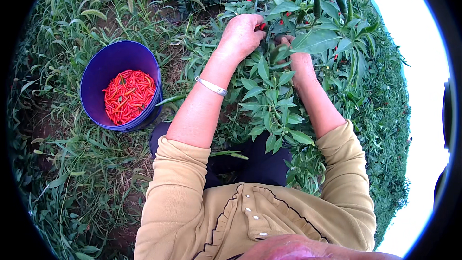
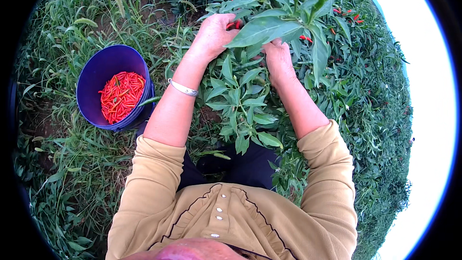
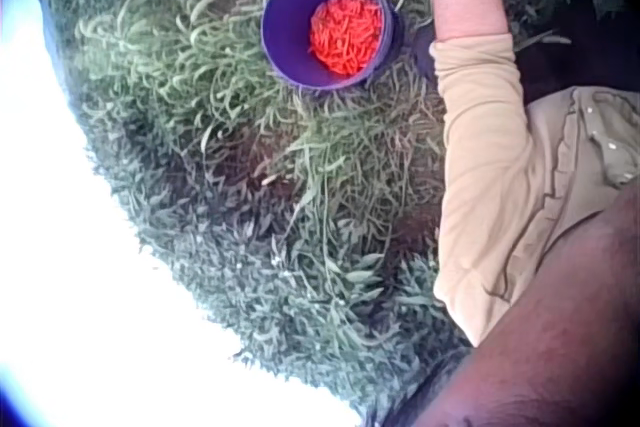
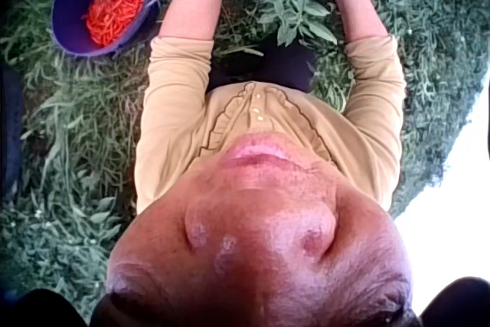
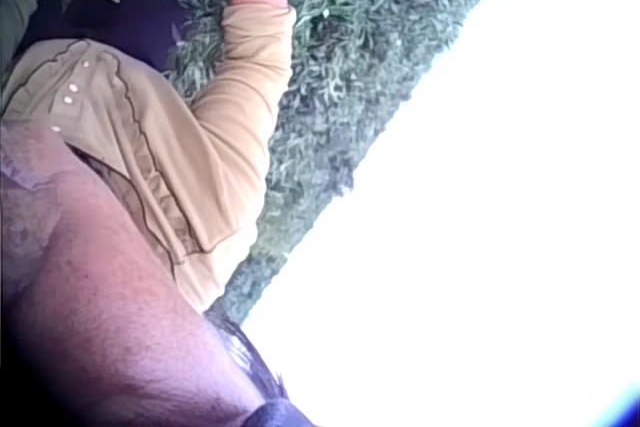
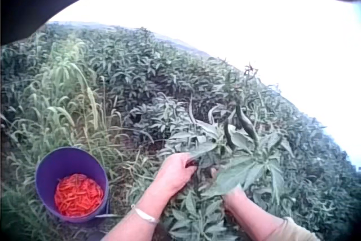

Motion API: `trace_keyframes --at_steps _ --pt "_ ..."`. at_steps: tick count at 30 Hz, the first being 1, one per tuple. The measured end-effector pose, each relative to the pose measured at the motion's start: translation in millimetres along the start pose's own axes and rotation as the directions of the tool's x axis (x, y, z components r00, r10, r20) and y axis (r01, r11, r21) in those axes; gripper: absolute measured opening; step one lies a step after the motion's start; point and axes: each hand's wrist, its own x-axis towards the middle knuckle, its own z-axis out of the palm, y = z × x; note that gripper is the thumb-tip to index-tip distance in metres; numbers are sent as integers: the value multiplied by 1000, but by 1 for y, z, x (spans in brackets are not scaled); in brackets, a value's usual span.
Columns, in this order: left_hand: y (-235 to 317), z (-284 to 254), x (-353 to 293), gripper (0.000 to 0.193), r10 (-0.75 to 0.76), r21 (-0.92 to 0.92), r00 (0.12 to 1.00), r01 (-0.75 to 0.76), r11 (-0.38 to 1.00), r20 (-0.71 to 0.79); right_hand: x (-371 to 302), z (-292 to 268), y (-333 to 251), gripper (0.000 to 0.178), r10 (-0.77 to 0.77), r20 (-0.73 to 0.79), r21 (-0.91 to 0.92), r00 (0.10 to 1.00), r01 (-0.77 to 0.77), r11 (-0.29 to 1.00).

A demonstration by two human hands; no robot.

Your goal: The person picks red chili peppers from plants in a garden by hand. They carefully select ripe peppers, detach them from the stems, and place them into a purple bucket positioned on the ground nearby.

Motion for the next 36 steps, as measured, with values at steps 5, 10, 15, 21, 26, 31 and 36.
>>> trace_keyframes --at_steps 5,10,15,21,26,31,36 --pt "-10 12 2 22 -208 -159 973 221 962 96 62 -22 47 36 -523 240 -422 818 573 703" --pt "-23 17 1 30 -332 -132 941 339 932 72 42 0 26 15 -416 87 -292 905 423 858" --pt "-15 9 -1 29 -339 -6 924 346 938 178 37 5 16 19 -342 106 -344 934 357 868" --pt "-14 17 -2 30 -309 14 925 314 949 222 62 -14 36 26 -353 99 -392 930 362 846" --pt "-22 27 -5 30 -421 -352 895 445 823 147 49 -12 24 16 -233 202 246 951 181 952" --pt "-6 20 -9 26 -423 -540 855 518 663 301 45 -18 11 20 -214 160 -419 964 263 869" --pt "15 -6 -8 30 -220 -804 862 505 312 456 57 -30 28 14 -601 327 -593 729 654 471"
